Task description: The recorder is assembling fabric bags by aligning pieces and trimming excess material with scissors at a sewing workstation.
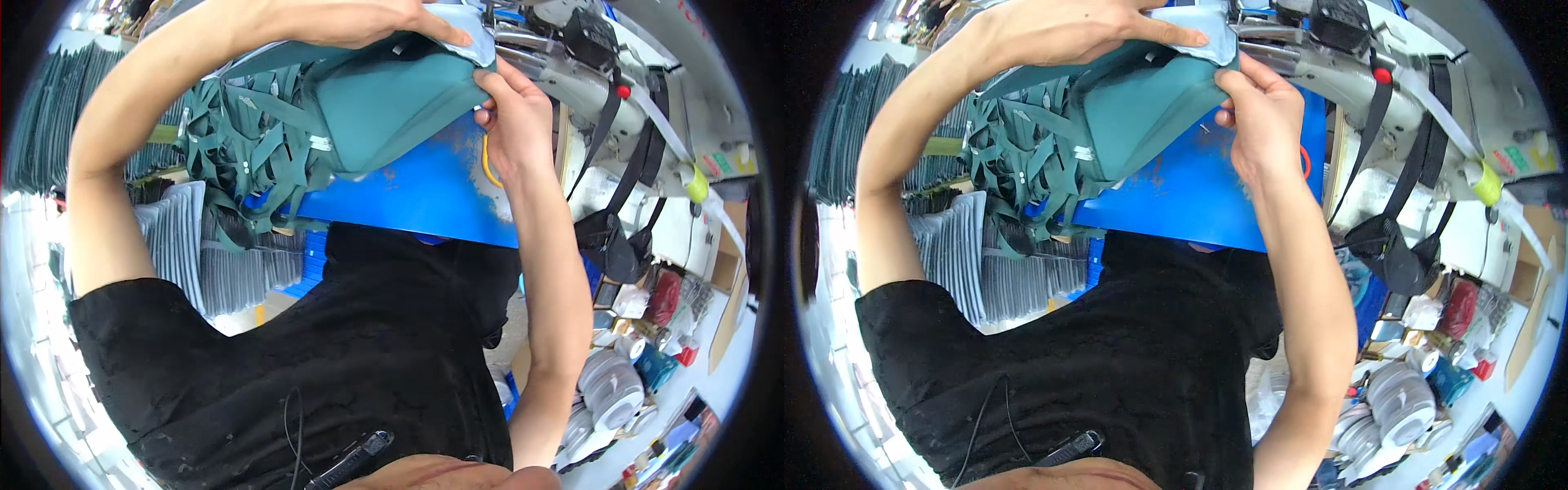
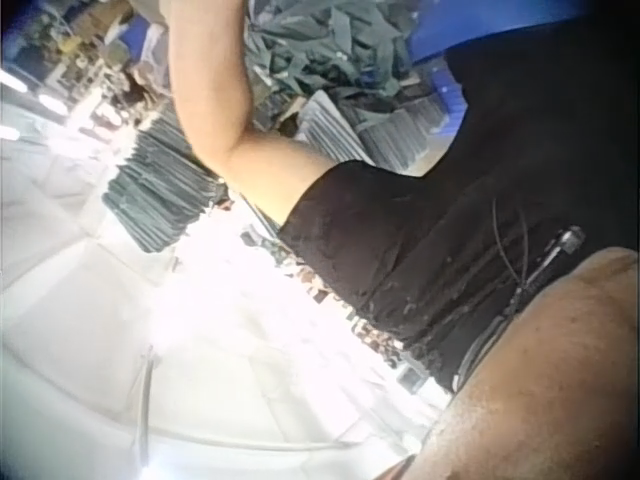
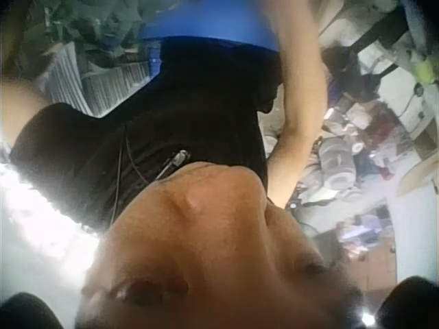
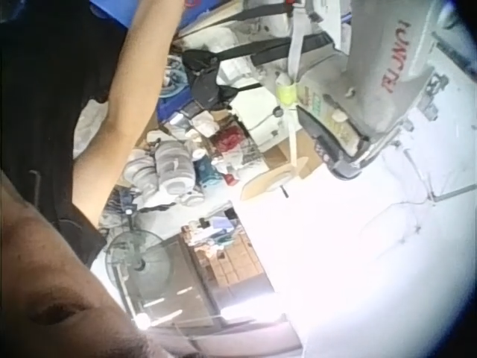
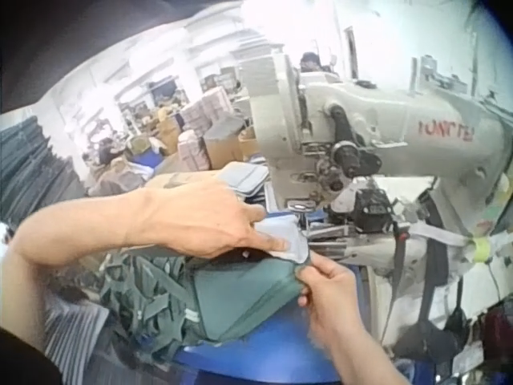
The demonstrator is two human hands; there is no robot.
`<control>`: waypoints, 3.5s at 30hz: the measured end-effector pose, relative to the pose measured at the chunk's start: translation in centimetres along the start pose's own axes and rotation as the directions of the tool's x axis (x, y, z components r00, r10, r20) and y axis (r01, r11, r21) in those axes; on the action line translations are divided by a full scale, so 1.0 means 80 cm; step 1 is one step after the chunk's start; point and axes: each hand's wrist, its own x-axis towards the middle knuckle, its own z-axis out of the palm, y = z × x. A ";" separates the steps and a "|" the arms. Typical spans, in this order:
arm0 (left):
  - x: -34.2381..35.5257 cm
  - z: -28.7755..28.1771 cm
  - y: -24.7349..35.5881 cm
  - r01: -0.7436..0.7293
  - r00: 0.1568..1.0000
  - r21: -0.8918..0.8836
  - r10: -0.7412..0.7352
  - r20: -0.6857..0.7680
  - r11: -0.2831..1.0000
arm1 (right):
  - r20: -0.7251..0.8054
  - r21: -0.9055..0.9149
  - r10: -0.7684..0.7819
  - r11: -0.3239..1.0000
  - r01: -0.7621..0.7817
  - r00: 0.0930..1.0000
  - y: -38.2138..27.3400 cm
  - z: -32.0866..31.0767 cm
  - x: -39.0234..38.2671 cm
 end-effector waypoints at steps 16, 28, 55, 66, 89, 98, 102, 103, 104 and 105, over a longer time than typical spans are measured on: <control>0.020 0.018 0.033 0.110 0.982 -0.025 -0.112 -0.153 0.994 | -0.040 0.164 -0.089 0.982 0.094 0.995 0.020 0.008 0.020; 0.087 0.065 0.118 0.382 0.760 -0.217 -0.439 -0.479 0.898 | -0.063 0.146 -0.225 0.962 0.232 0.972 0.040 -0.002 0.009; 0.031 0.109 0.224 0.057 0.450 -0.459 -0.433 -0.781 0.887 | 0.065 0.131 -0.093 0.988 0.084 0.994 0.050 -0.040 -0.128; 0.050 0.114 0.134 0.068 0.529 -0.422 -0.391 -0.753 0.904 | 0.082 0.141 -0.125 0.984 0.113 0.989 0.035 -0.015 -0.043; -0.028 0.121 0.046 0.365 0.825 -0.093 -0.368 -0.428 0.926 | -0.233 -0.079 -0.184 0.982 0.170 0.955 0.009 0.047 0.011; -0.034 0.036 0.017 0.053 0.962 0.016 -0.047 -0.270 0.998 | -0.112 -0.172 -0.055 0.984 0.035 0.992 0.001 0.020 -0.005; -0.022 0.016 0.010 0.025 0.997 0.001 -0.025 -0.075 1.000 | -0.054 -0.085 -0.034 0.996 0.030 0.998 0.002 0.003 -0.006; -0.020 0.017 0.007 0.006 0.995 0.028 -0.003 -0.098 1.000 | -0.052 -0.095 -0.035 0.995 0.030 0.998 0.001 0.001 -0.006; -0.018 0.019 0.006 0.013 0.994 0.023 -0.010 -0.105 1.000 | -0.057 -0.073 -0.022 0.997 0.018 0.998 0.001 0.000 -0.008; -0.019 0.020 0.007 0.015 0.992 0.006 -0.014 -0.123 1.000 | -0.050 -0.053 -0.007 0.999 0.004 0.999 0.000 0.001 -0.008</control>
